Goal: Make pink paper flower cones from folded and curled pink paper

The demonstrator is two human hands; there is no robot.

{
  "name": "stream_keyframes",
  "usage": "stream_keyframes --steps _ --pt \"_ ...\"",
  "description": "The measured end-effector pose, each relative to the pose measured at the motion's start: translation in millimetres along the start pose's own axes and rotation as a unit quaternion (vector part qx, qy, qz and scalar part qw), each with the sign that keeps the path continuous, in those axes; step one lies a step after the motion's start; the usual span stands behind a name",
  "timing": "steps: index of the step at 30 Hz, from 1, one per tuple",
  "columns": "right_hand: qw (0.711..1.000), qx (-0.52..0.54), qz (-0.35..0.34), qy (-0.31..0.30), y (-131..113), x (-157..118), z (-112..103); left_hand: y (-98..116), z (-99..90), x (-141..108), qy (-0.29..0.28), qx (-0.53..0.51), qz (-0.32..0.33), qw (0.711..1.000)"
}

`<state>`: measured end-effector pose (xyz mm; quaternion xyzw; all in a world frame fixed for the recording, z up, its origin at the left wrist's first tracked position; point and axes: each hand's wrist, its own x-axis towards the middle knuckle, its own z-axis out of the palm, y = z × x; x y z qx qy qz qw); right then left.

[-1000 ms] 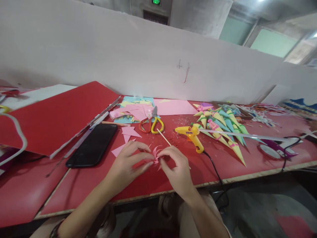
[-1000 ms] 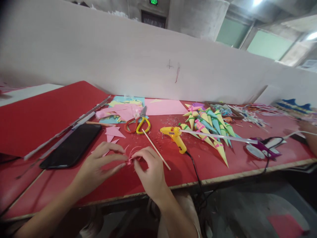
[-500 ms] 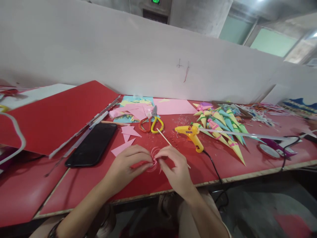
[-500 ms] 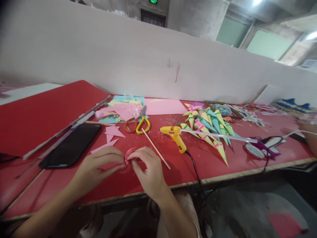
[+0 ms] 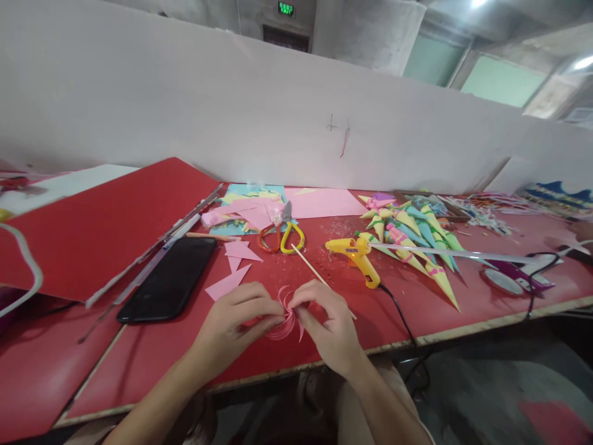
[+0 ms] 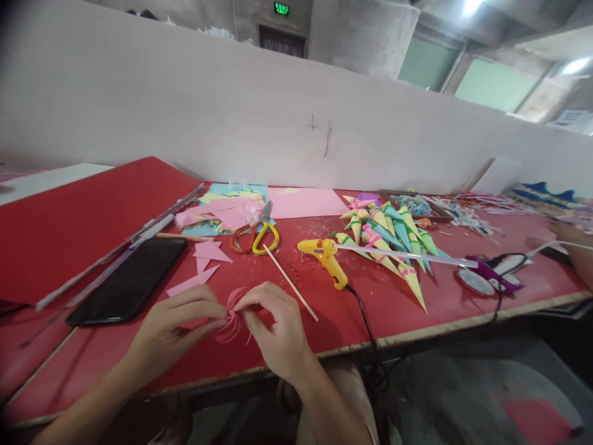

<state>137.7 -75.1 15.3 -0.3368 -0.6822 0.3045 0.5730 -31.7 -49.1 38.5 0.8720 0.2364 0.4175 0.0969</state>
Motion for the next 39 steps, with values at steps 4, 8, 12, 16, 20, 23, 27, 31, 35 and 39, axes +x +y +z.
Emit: stream_keyframes --steps 4,8,12,16,20,23,27,31,35,39 --pt "1.0 0.008 -0.002 0.001 0 0 0 0 0.8 0 0.0 -0.019 -0.018 1.0" --pt "1.0 0.013 -0.01 0.008 0 0 -1 0 1.3 0 0.007 -0.017 -0.042 0.999" --pt "1.0 -0.004 -0.013 0.011 -1 -1 0 1 2.4 1 0.008 -0.016 -0.052 0.998" --pt "0.999 -0.022 -0.011 0.026 -1 -1 3 3 5.5 0 0.017 0.01 -0.034 0.999" --pt "0.999 -0.04 -0.026 0.025 -2 -1 3 2 7.5 -1 0.042 0.068 -0.001 0.997" --pt "0.998 -0.048 -0.036 0.01 -3 -1 3 -1 7.9 -3 0.036 0.116 0.052 0.991" --pt "0.999 -0.043 -0.026 -0.003 -3 -2 5 -4 8.1 -5 0.017 0.151 0.093 0.984" --pt "1.0 -0.022 -0.019 -0.008 -3 -4 7 0 7.3 -5 0.017 0.133 0.095 0.986" --pt "1.0 -0.006 -0.025 -0.008 -5 -5 7 7 7.4 -4 0.028 0.104 0.083 0.991" --pt "0.999 0.0 -0.038 0.005 -6 -5 8 9 8.6 -4 0.037 0.092 0.08 0.992"
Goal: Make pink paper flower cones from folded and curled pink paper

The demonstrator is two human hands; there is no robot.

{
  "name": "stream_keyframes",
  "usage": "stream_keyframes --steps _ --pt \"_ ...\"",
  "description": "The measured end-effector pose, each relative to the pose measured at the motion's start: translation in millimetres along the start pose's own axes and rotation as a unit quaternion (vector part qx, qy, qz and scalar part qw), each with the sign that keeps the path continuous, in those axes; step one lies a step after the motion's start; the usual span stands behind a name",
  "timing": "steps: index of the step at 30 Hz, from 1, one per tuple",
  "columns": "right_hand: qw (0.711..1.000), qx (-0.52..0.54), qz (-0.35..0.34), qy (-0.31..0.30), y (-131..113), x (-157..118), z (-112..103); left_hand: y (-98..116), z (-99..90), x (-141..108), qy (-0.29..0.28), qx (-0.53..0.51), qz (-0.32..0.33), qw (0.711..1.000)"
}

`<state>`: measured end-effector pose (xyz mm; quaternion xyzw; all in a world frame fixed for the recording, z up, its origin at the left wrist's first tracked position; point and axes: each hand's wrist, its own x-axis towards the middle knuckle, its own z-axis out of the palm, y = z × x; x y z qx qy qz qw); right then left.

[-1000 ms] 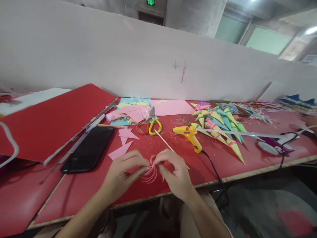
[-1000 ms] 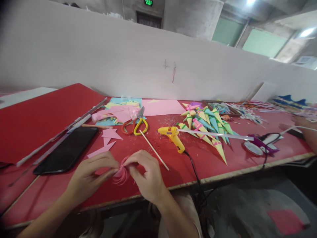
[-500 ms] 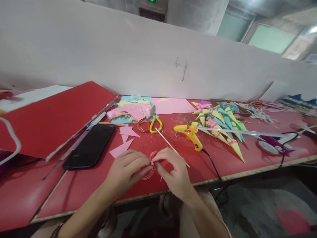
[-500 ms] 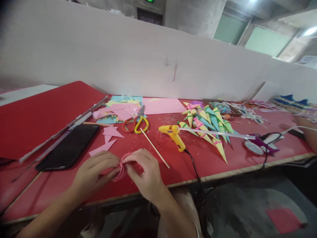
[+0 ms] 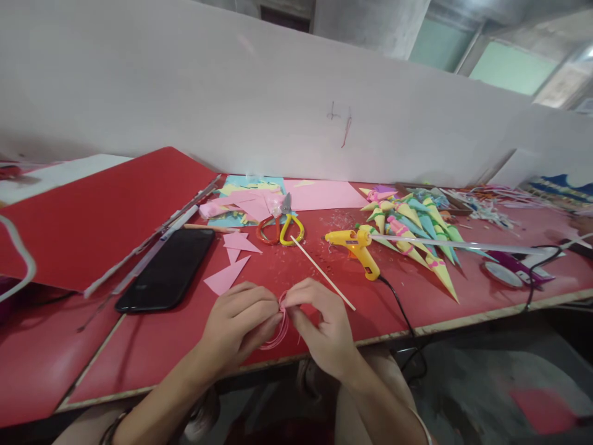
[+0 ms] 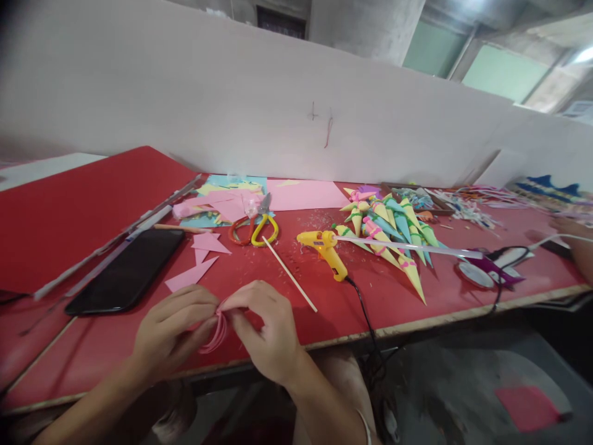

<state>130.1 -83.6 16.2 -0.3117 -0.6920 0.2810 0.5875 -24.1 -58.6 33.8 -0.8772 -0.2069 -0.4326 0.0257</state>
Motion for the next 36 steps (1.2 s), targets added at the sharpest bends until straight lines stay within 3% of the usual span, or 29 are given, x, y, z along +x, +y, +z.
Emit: stream_keyframes --steps 14,21,36 --pt "1.0 -0.01 0.001 0.026 -3 -1 1 3 1.7 1 0.019 -0.035 -0.042 0.998" --pt "0.999 -0.005 0.034 0.031 -7 1 0 1 1.3 1 0.002 -0.013 -0.021 1.0" --pt "0.996 0.051 0.073 -0.007 -11 0 1 6 3.8 -2 0.021 0.007 -0.006 1.0"
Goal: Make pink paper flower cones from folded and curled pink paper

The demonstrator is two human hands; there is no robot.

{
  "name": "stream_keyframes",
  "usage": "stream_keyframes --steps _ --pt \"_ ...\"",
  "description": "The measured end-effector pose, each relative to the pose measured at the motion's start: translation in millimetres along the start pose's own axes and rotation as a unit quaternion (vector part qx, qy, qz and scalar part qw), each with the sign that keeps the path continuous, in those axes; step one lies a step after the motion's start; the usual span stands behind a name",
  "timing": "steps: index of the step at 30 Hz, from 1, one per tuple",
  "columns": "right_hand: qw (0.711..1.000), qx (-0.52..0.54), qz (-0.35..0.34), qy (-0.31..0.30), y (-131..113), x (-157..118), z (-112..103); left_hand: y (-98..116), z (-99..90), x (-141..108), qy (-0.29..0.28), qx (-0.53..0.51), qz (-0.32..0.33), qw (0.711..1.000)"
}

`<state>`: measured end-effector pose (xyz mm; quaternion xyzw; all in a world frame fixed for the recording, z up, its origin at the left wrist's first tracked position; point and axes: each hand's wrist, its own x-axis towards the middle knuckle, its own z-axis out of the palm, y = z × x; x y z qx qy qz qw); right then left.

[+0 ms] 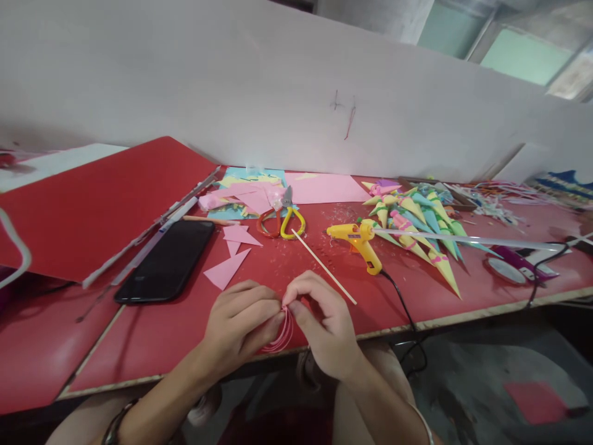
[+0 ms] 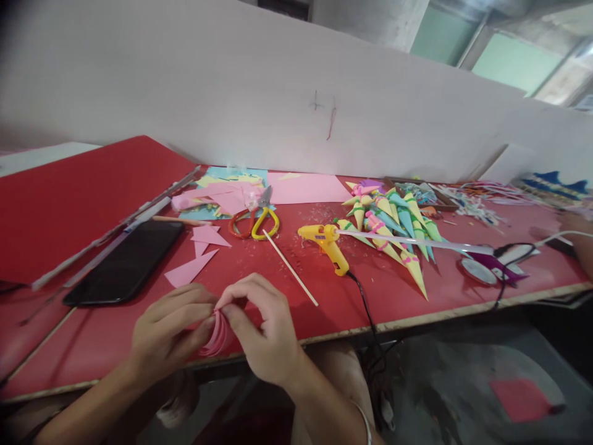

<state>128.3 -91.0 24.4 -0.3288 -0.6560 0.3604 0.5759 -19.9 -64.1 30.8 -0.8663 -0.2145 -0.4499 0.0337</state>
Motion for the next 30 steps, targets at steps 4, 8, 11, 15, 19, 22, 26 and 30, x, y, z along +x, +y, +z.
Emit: stream_keyframes --steps 4,8,11,15,19,22,26,30 --pt "1.0 0.012 0.005 0.0 -0.9 0.3 -0.8 1.5 1.1 -0.8 -0.002 -0.014 -0.018 1.0" --pt "1.0 0.022 0.015 -0.002 -1.2 0.6 -0.2 3.4 1.4 -0.5 0.004 -0.031 -0.034 0.999" --pt "0.999 0.032 0.017 -0.002 -1.1 0.5 0.4 4.3 1.4 0.2 0.003 -0.052 -0.04 0.998" --pt "0.999 0.035 0.01 0.001 -0.4 0.3 0.2 4.8 2.0 0.9 0.005 -0.065 -0.043 0.997" --pt "0.999 0.035 0.004 0.005 0.3 0.2 -0.1 5.6 2.6 0.7 0.006 -0.071 -0.048 0.996" --pt "0.999 0.035 0.005 0.004 0.2 0.0 -0.2 5.7 2.8 0.0 0.006 -0.08 -0.053 0.995" --pt "0.999 0.037 0.002 0.006 0.0 -0.6 0.0 4.7 2.4 -0.1 0.006 -0.078 -0.053 0.996" --pt "0.999 0.037 0.001 0.008 -0.4 -0.6 0.1 4.8 1.5 1.4 0.004 -0.074 -0.051 0.996"
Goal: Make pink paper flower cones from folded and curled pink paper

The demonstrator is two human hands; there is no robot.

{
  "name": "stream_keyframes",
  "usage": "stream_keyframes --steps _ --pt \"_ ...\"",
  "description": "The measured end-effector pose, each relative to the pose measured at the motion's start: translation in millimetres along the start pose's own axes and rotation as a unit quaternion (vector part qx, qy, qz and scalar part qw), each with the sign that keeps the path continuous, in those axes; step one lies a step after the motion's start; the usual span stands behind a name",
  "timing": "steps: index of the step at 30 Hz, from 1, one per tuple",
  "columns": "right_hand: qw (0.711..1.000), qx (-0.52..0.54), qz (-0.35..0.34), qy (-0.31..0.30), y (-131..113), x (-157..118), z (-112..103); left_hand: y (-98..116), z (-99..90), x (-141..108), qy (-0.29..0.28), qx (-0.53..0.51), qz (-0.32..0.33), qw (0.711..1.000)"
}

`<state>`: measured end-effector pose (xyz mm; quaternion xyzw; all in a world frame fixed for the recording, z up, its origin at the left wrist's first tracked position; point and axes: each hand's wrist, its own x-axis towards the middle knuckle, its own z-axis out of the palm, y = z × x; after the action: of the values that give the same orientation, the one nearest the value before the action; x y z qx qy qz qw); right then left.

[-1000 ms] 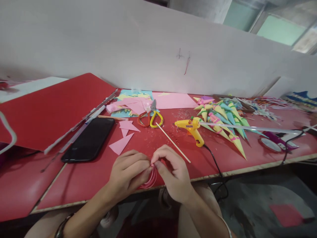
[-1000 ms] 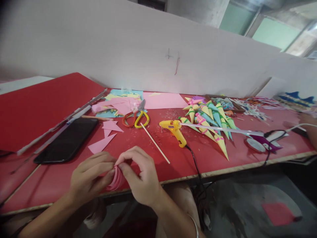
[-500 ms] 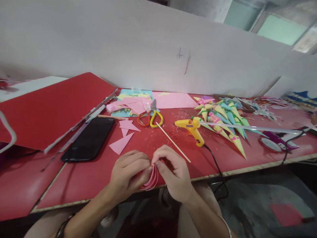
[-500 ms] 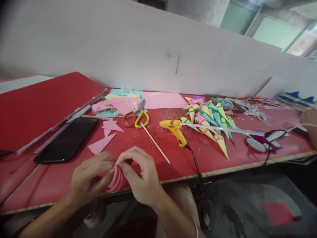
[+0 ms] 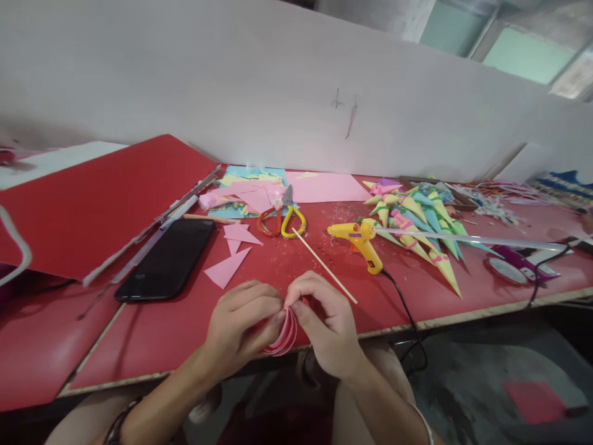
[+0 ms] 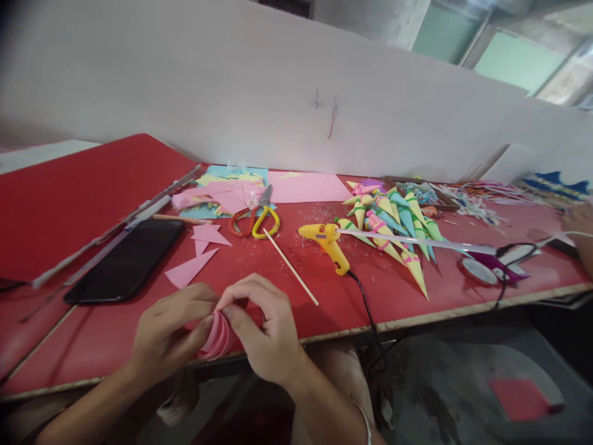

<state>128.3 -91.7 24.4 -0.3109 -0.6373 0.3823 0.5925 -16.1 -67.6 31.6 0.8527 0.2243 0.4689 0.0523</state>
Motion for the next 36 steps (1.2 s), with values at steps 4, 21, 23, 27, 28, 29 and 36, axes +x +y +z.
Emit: stream_keyframes --steps 4,21,23,27,28,29,36 --pt "1.0 0.001 -0.001 0.0 0 0 0 1 -0.6 0 -0.004 0.002 -0.003 1.0" --pt "0.987 -0.127 -0.08 0.047 5 4 -4 -19 -9.4 0 -0.002 0.174 0.125 0.977" --pt "0.986 -0.137 -0.085 0.048 6 4 -5 -20 -9.5 0 -0.004 0.185 0.135 0.973" --pt "0.986 -0.144 -0.081 0.036 7 4 -6 -21 -10.6 1 -0.01 0.193 0.132 0.972" --pt "0.986 -0.145 -0.079 0.033 7 4 -6 -21 -10.9 1 -0.013 0.191 0.13 0.973" --pt "0.986 -0.145 -0.078 0.03 7 4 -6 -21 -11.1 1 -0.016 0.189 0.128 0.974" --pt "0.982 -0.155 -0.101 0.022 8 4 -6 -19 -9.6 5 -0.002 0.173 0.124 0.977"
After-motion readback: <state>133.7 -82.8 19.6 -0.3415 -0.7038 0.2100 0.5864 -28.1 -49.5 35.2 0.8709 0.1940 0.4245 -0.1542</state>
